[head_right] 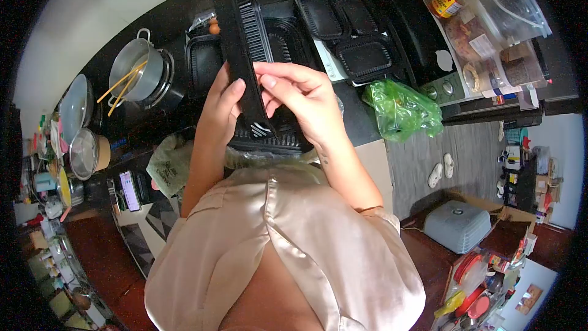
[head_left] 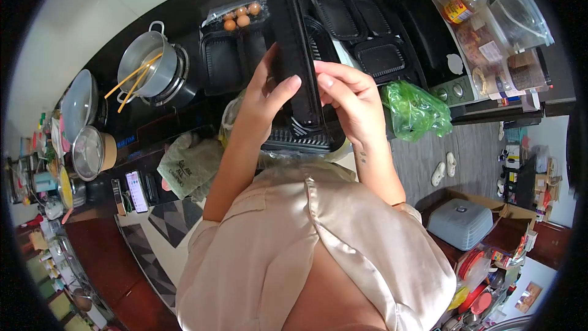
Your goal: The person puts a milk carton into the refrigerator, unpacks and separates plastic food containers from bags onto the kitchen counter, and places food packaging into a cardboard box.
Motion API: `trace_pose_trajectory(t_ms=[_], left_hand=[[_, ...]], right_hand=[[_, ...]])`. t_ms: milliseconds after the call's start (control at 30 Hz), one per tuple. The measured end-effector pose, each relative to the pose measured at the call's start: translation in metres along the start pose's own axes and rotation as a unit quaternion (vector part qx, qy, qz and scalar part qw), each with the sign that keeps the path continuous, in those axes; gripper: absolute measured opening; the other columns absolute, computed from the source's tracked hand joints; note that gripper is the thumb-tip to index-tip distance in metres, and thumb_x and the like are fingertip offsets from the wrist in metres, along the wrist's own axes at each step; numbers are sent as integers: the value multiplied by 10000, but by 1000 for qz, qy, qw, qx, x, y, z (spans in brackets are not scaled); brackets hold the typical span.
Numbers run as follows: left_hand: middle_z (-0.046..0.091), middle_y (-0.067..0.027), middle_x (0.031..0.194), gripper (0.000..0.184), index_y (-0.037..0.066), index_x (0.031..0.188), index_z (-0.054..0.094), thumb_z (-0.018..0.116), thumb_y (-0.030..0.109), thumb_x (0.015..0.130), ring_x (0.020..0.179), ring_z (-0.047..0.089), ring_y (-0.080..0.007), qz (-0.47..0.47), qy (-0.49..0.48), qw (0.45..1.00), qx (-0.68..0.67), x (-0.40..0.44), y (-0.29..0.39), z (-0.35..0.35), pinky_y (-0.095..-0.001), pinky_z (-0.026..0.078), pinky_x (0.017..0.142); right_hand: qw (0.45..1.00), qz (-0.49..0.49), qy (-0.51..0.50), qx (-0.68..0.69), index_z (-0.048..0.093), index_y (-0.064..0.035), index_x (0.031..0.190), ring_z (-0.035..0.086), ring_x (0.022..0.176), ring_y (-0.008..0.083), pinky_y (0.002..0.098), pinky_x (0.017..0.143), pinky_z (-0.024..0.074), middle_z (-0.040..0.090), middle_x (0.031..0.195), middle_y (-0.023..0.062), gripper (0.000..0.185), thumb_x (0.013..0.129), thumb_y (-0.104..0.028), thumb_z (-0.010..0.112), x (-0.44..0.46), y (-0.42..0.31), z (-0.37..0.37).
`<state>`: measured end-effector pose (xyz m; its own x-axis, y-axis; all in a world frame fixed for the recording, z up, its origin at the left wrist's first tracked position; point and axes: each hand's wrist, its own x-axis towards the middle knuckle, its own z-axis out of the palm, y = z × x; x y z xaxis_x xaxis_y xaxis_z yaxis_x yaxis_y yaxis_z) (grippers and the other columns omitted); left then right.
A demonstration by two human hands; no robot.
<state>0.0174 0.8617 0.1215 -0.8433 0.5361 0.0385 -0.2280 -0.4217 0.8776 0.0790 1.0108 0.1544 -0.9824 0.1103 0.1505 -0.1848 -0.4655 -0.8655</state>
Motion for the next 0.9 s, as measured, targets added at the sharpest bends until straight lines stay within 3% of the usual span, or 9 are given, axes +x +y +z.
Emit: trace_pose_trajectory(t_ms=[133,233,400,600,667,700,800,867,900], left_hand=[[453,-155,1336,672,-69,1406,260,620,141,878,1215,454,-196,68,40,995,53,3,4,8,-306,345,1021],[452,-146,1342,647,-71,1401,274,603,155,891,1213,453,-184,74,65,994,51,7,0,4,-295,343,1018],[474,-123,1306,646,-59,1407,270,593,177,899,1166,475,-167,52,65,997,4,6,9,10,-283,359,995],[502,-100,1263,630,-39,1407,289,588,194,903,1114,509,-152,57,55,997,18,5,10,10,-266,403,938],[517,-92,1238,619,-18,1400,318,598,214,899,1082,530,-146,1,63,998,-24,2,11,8,-267,440,884],[517,-92,1238,619,-18,1400,318,598,214,899,1082,530,-146,1,63,998,-24,3,8,3,-267,440,884],[523,-99,1231,577,-16,1352,391,619,243,890,1049,550,-145,-111,108,984,-83,4,1,-5,-264,464,831],[537,-115,1200,537,-28,1283,458,650,255,869,1027,562,-162,53,169,964,197,0,9,4,-280,461,839],[535,-133,1175,496,-8,1241,497,673,238,849,1014,570,-189,153,200,918,306,4,4,-2,-300,458,853]], right_hand=[[999,37,-14,-27,593,17,1160,624,922,120,244,781,506,665,1007,97,296,872,-44,619,0,2,-6],[981,42,-161,104,463,-26,1184,602,996,144,280,855,487,585,1182,113,488,762,52,697,1,4,-16],[969,-10,-236,68,460,-30,1169,556,1087,188,350,939,443,525,1266,120,606,658,87,764,1,8,-23],[970,-20,-241,12,542,-14,1077,564,1073,178,339,940,452,511,1290,138,466,674,81,756,2,7,-25],[973,4,-230,30,596,4,967,592,1042,192,325,921,469,539,1269,160,282,722,65,722,1,7,-25],[973,4,-230,30,596,4,967,592,1042,192,325,921,469,539,1269,160,282,722,65,722,0,6,-23],[988,-26,-135,-63,600,18,861,637,961,194,303,845,503,618,1161,172,114,777,37,675,-6,2,-12],[932,-176,-34,-316,581,27,803,666,881,184,295,776,521,674,1021,175,56,808,18,636,-6,4,-6],[917,-215,-19,-336,565,26,801,676,844,186,288,725,528,683,961,186,71,806,13,634,-4,6,-4]])
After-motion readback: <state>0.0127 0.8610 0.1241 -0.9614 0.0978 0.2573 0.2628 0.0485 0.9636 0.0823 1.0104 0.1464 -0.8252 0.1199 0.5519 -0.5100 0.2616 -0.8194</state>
